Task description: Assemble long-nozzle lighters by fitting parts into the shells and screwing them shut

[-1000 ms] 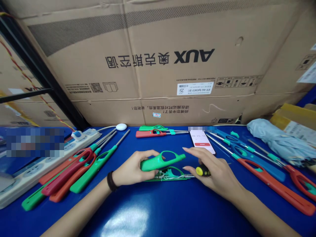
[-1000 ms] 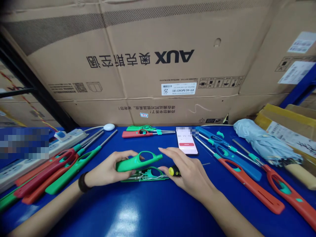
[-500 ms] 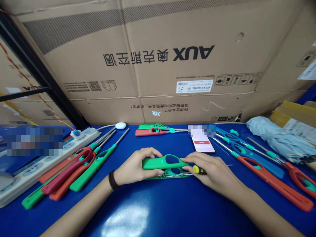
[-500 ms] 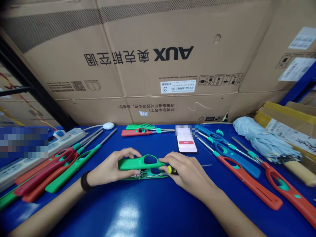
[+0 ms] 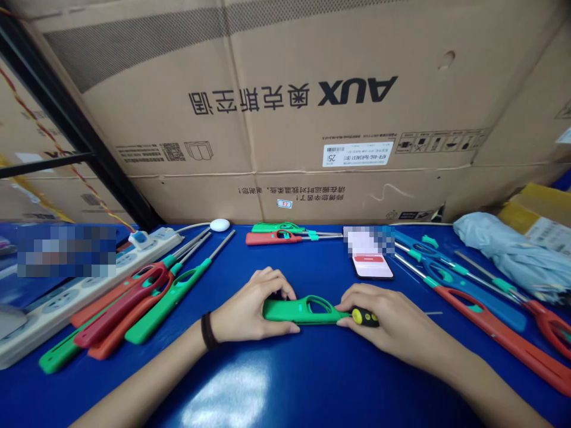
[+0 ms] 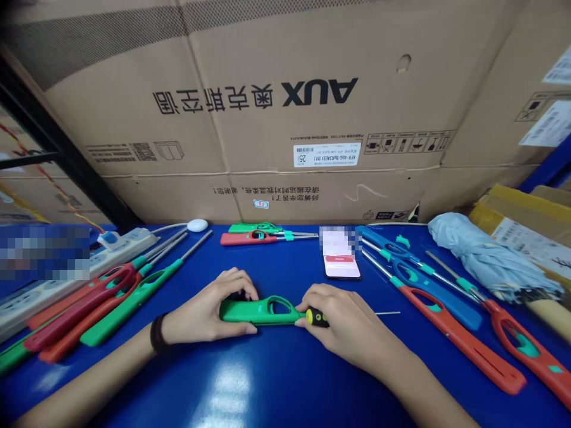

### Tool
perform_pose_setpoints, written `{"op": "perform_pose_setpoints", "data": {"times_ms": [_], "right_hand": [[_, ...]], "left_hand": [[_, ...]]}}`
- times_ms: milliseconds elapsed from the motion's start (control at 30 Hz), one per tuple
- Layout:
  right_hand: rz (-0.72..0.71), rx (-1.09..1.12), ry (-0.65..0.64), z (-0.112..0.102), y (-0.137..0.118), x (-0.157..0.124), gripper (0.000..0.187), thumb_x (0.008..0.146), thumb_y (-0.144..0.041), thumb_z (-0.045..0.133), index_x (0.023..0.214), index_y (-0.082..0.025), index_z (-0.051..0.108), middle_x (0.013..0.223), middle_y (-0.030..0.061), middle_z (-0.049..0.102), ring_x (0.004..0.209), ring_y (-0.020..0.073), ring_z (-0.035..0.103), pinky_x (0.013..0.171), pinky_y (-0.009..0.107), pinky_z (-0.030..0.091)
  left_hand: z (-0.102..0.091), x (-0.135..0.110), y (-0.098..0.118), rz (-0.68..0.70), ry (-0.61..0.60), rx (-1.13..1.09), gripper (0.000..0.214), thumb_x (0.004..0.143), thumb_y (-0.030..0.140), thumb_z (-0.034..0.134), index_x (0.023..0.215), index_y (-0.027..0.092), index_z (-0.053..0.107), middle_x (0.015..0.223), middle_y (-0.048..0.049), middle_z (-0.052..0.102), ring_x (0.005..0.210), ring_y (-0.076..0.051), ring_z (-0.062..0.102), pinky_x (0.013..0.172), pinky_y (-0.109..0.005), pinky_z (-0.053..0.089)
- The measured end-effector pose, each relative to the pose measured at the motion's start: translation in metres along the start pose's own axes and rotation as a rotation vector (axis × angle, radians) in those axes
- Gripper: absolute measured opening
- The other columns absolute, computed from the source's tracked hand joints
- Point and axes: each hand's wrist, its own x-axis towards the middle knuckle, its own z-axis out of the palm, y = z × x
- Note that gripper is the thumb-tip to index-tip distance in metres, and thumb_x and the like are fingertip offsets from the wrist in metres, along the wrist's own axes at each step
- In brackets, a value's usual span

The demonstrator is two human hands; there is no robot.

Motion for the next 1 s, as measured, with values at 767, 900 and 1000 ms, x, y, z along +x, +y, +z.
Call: {"op": "perform_pose_setpoints", "data": {"times_ms": [767, 900, 1000], "right_hand": [[0.009, -0.042, -0.014, 0.007, 0.001, 0.000, 0.010, 0.084, -0.020, 0.062, 0.091, -0.025, 0.066, 0.091, -0.0013, 0.067, 0.078, 0.0176, 0.065, 0.065, 0.029, 0.049], [0.026, -0.032, -0.029, 0.007, 0.002, 0.000, 0.011, 0.083, -0.021, 0.061, 0.091, -0.025, 0.066, 0.091, -0.0016, 0.067, 0.078, 0.0173, 0.065, 0.065, 0.029, 0.048], [0.037, -0.025, -0.046, 0.006, 0.002, 0.000, 0.010, 0.085, -0.024, 0.060, 0.092, -0.026, 0.066, 0.092, -0.0019, 0.067, 0.077, 0.0170, 0.065, 0.066, 0.029, 0.047]], "left_hand": [[-0.014, -0.002, -0.005, 0.080, -0.048, 0.136, 0.028, 0.066, 0.034, 0.075, 0.090, 0.024, 0.064, 0.090, 0.0022, 0.066, 0.087, -0.019, 0.058, 0.102, -0.041, 0.019], [-0.016, -0.003, -0.005, 0.082, -0.049, 0.131, 0.027, 0.066, 0.033, 0.075, 0.090, 0.024, 0.065, 0.089, 0.0020, 0.066, 0.087, -0.019, 0.059, 0.104, -0.042, 0.018], [-0.015, -0.003, -0.006, 0.083, -0.057, 0.127, 0.027, 0.066, 0.033, 0.075, 0.089, 0.023, 0.066, 0.089, 0.0013, 0.066, 0.087, -0.018, 0.059, 0.103, -0.042, 0.019]]}}
